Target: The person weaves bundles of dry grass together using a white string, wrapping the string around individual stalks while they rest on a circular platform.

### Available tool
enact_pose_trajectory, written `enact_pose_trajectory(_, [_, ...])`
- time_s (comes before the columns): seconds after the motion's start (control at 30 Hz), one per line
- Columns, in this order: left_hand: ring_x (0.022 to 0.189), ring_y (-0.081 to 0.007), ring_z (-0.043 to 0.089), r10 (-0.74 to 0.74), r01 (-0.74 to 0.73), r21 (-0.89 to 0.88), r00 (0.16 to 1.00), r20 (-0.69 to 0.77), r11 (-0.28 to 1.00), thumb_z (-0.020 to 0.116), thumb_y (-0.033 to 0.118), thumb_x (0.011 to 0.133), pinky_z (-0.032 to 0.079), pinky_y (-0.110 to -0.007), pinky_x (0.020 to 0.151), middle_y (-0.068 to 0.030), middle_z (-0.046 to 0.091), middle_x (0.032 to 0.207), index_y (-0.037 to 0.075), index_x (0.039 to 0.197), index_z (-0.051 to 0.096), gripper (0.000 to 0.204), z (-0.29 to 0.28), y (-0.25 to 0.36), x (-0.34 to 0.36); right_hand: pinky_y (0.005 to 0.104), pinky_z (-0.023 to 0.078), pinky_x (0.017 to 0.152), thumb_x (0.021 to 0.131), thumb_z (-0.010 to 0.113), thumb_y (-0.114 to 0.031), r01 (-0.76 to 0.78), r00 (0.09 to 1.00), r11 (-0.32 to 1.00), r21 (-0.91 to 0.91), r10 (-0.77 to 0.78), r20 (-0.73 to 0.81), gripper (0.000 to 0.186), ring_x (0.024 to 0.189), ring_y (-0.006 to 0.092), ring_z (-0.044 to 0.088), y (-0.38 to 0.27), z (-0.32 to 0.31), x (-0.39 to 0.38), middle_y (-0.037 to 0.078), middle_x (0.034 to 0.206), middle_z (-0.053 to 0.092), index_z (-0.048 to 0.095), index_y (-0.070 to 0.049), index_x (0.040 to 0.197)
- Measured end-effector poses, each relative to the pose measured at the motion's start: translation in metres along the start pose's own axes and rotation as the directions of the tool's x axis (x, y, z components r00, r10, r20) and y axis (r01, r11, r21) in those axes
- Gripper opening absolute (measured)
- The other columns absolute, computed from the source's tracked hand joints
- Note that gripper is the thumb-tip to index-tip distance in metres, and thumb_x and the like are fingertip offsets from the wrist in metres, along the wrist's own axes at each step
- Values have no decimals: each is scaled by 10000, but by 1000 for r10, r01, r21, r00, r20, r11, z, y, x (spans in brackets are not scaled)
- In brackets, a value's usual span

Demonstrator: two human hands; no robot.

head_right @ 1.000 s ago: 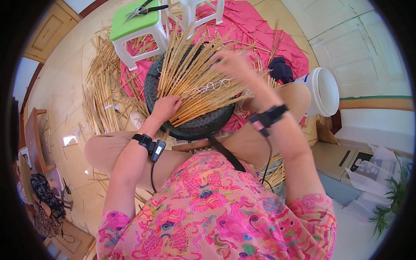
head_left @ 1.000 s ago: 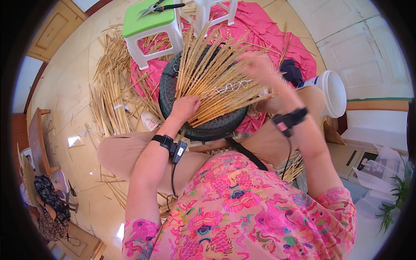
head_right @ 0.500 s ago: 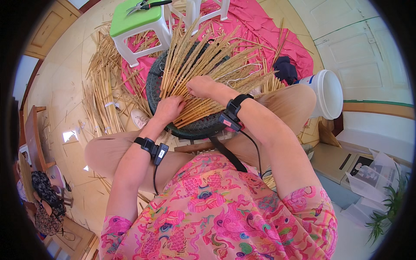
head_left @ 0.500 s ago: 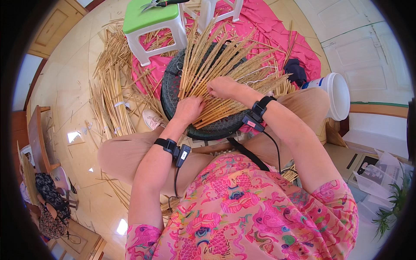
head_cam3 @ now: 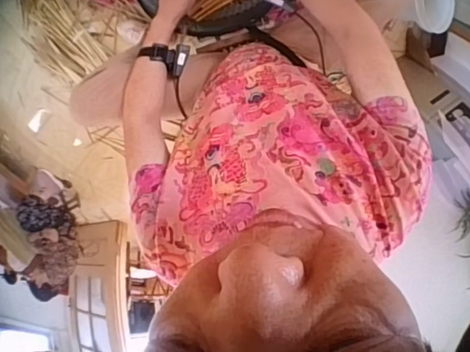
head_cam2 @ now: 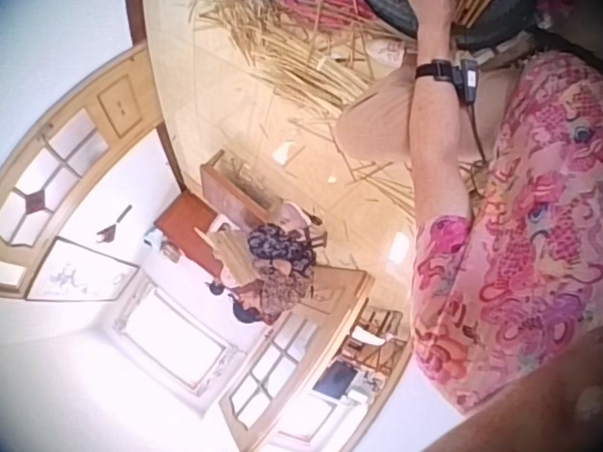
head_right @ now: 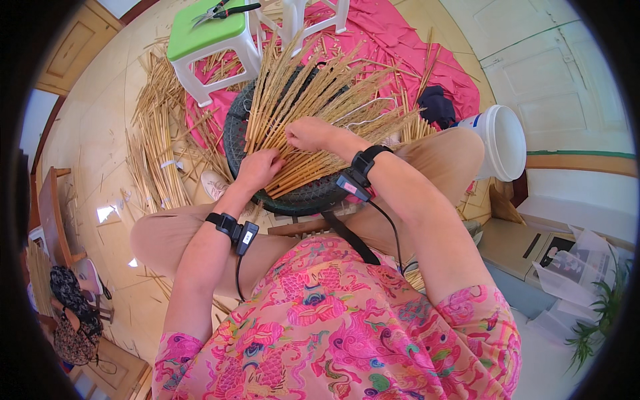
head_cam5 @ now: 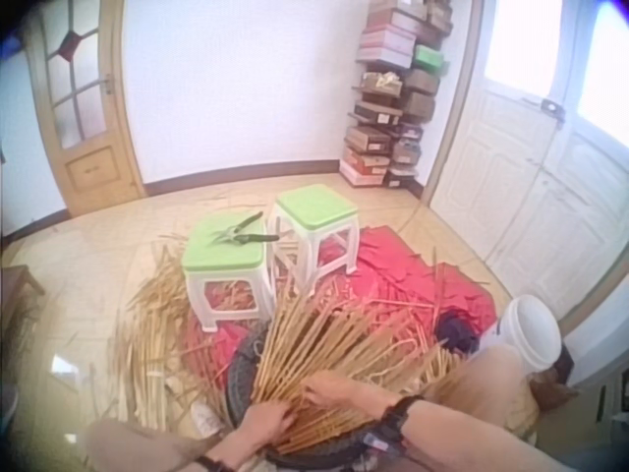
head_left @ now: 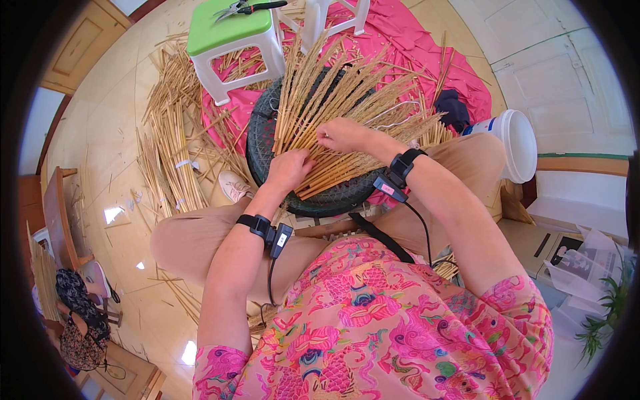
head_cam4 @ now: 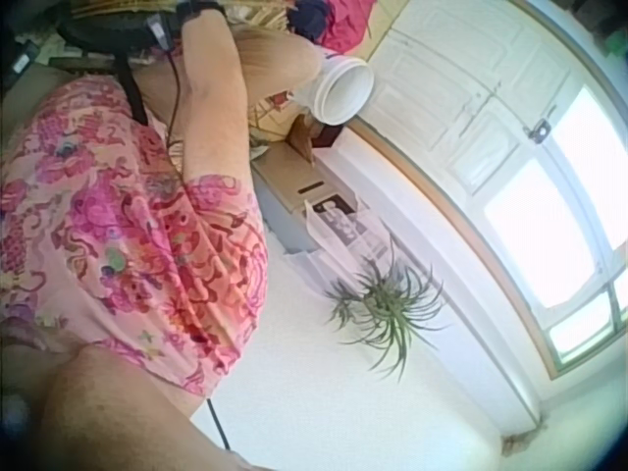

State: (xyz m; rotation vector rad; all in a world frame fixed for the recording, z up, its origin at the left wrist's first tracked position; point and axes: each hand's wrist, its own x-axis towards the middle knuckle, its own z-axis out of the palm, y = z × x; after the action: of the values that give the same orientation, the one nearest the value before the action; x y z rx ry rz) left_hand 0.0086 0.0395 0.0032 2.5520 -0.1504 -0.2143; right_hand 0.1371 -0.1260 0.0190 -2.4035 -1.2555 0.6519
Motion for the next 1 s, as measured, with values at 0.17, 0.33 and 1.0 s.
enact_pose_trajectory(0.17, [809,-344,608,-3,3,-10,1000,-9,1000,578,293,850,481,-444,666,-136,637,828,71,862,590,222,-1,0,-2,423,499,661,848,511,-211,-116,962,987,-116,82,-260,146,749,321,633,-16,-50,-6,116,784,647,588,-87,865])
enact_pose_trajectory(0.33, [821,-350,603,11,-11,5,1000,23,1000,564,278,862,480,-447,672,-137,635,834,80,874,586,200,-3,1,-2,404,512,600,858,504,-197,-291,821,880,-374,29,-570,114,713,296,638,15,-94,-16,95,753,625,561,-98,855])
enact_pose_trajectory(1.0, [783,-347,606,51,-51,4,999,2,999,571,296,857,477,-450,665,-142,625,779,78,841,559,220,0,-1,-3,319,469,627,864,614,-298,-399,64,909,125,163,-984,231,658,154,605,38,-273,-123,35,726,654,654,-87,949])
